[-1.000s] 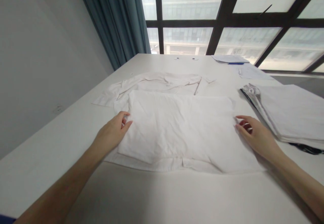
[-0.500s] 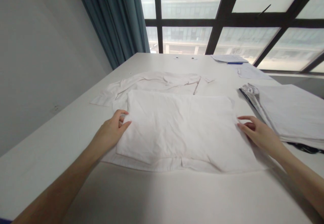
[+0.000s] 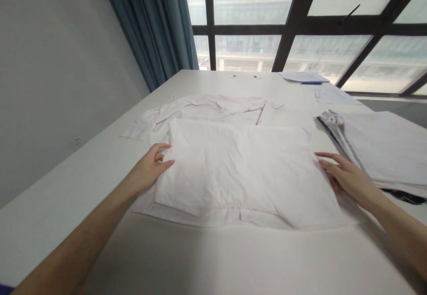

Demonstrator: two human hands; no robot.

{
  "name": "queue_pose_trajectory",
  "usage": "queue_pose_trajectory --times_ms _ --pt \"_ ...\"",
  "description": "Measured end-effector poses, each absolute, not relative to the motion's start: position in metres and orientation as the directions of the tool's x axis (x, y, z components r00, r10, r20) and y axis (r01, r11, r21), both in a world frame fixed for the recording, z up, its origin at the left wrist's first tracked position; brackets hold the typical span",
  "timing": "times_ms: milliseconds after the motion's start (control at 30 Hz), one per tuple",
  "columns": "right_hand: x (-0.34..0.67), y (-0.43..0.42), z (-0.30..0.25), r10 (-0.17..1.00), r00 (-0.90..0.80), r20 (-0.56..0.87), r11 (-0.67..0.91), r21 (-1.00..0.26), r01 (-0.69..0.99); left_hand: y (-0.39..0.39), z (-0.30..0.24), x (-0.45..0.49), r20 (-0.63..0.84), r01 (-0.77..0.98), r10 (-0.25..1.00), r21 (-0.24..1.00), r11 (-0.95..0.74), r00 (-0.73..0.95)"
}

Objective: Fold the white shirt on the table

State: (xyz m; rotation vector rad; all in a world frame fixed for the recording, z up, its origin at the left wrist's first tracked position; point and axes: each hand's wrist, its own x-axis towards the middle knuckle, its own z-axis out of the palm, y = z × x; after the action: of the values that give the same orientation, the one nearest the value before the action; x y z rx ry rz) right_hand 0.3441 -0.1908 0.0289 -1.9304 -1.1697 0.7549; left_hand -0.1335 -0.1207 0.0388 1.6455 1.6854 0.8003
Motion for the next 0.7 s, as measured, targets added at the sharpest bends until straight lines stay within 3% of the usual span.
queue_pose_trajectory --times_ms 233,400,567,700 --pt "0.347 -0.192 0.028 0.905 0.368 -0.212 -0.361 -0.84 0.405 -0.121 0.04 -0.146 -0.138 0.595 0.987 0.802 0.06 0.086" --pt "0.352 -0.192 0.021 0.911 0.379 -0.162 -0.296 -0.898 0.326 -0.12 0.042 -0.15 -0.179 0.63 0.974 0.775 0.053 0.137" --pt "0.349 -0.192 0.02 0.926 0.354 -0.131 -0.292 -0.844 0.45 -0.119 0.039 -0.153 -0.133 0.694 0.968 0.719 -0.052 0.211" --pt "0.346 -0.191 0.02 0.918 0.398 -0.001 -0.241 -0.797 0.554 -0.12 0.04 -0.158 -0.195 0.705 0.932 0.704 -0.083 0.305"
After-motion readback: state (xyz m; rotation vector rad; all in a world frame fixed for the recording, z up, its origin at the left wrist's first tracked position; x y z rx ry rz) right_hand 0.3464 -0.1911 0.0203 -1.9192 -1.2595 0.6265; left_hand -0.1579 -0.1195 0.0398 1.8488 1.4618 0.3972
